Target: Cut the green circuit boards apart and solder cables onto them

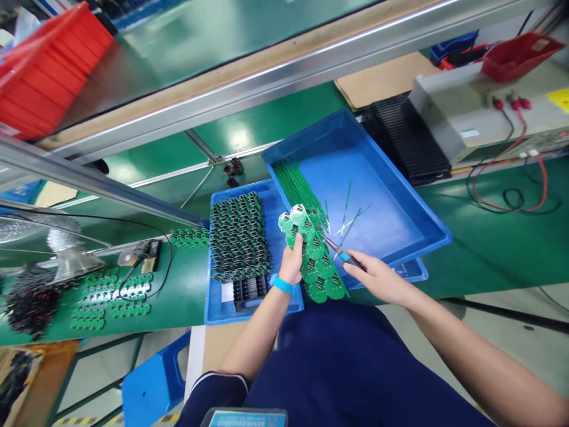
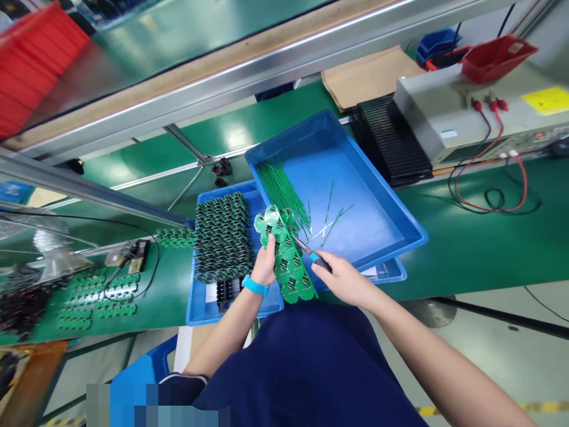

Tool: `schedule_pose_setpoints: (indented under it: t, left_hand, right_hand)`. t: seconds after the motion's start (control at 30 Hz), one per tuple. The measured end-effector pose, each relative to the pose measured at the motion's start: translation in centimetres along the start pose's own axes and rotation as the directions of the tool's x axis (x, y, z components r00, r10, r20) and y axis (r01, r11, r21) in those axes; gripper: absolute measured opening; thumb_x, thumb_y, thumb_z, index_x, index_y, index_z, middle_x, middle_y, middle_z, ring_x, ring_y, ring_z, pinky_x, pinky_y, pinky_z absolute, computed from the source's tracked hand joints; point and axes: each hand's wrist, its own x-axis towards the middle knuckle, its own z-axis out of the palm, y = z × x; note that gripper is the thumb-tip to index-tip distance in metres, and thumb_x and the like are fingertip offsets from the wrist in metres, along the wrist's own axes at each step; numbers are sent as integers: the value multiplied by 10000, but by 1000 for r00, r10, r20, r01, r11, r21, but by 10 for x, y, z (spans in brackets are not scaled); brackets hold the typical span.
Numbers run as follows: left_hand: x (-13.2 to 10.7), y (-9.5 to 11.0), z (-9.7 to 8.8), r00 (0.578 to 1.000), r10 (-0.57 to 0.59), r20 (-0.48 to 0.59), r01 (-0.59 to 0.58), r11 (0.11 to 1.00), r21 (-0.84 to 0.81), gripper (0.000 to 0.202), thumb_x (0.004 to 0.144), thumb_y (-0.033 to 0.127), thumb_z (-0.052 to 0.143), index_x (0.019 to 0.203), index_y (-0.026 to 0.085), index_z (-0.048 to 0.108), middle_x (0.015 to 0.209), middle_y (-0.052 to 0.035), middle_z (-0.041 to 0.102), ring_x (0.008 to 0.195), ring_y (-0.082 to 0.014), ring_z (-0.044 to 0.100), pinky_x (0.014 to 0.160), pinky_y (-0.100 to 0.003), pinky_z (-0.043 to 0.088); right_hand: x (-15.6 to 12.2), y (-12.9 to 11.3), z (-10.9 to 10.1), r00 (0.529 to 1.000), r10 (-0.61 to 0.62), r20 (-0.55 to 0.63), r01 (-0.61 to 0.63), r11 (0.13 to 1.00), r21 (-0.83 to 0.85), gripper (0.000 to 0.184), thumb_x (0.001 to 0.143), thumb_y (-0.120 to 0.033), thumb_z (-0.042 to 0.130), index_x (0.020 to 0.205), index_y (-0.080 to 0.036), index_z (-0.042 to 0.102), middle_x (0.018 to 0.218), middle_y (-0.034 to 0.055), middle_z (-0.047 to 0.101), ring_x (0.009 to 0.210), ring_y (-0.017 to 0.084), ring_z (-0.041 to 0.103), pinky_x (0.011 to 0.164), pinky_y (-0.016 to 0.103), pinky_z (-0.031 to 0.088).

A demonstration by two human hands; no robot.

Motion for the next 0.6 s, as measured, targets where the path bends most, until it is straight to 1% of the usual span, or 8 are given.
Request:
schedule_pose_setpoints:
  t: [0.13,0.2,0.27,0.37,0.43,0.5,0.57,0.6]
  left_hand:
    - [-3,0,1,998,59,-2,-59,998,28,484,769,540,569,1113,199,582,1124,-58,638,986,-213,626,886,-330,506]
    - [-4,0,0,999,53,-3,-53,998,32,490,766,548,566,1106,194,586,1115,-59,641,991,-211,623,883,-319,504]
    - [-5,-1,-1,1000,25,17,-25,1000,17,519,754,577,561,1089,182,590,1049,-69,662,965,-217,629,848,-320,514]
    - [-6,-4,-2,986,-97,133,104,994,-46,616,709,678,521,998,141,609,851,-92,684,828,-230,655,740,-340,535]
    - [-5,-9,-1,942,-217,257,246,965,-87,714,669,762,457,919,113,619,757,-106,669,722,-229,653,665,-351,536]
    - [-6,-15,-2,903,-266,338,331,932,-149,773,634,806,424,897,106,619,739,-107,658,653,-213,640,615,-347,529]
    - [-9,-20,-8,922,-217,321,301,922,-243,757,614,789,482,952,123,608,775,-93,659,647,-195,634,616,-338,525]
    - [-13,-20,-15,947,-171,272,247,928,-279,720,606,749,550,979,136,600,793,-81,661,654,-188,634,632,-335,525]
  right_hand:
    - [2,-2,0,996,-68,58,65,997,51,378,869,-413,411,1170,-232,550,1121,49,609,1014,234,563,898,381,437]
    - [1,-1,-1,995,-78,61,74,995,68,368,867,-410,423,1161,-231,552,1060,47,622,963,226,570,855,364,449]
    - [-3,-1,1,997,-55,60,48,993,107,352,859,-422,442,1113,-214,568,921,42,631,844,205,577,765,336,465]
    - [-10,-2,9,983,-4,181,-47,961,273,324,852,-463,451,875,-173,594,655,12,557,601,145,519,571,272,432]
    - [-10,2,10,969,-2,248,-109,895,433,323,836,-471,476,805,-164,574,648,17,546,565,129,500,540,263,422]
    - [-5,13,5,981,21,191,-128,814,567,324,816,-469,487,920,-176,580,773,50,593,614,147,538,598,300,464]
    - [8,30,-6,990,135,28,-127,820,557,379,804,-472,443,1034,-200,573,879,87,623,662,185,584,656,366,496]
    - [16,40,-13,978,195,-74,-137,867,479,394,800,-473,402,1011,-199,591,882,112,634,677,210,605,658,396,504]
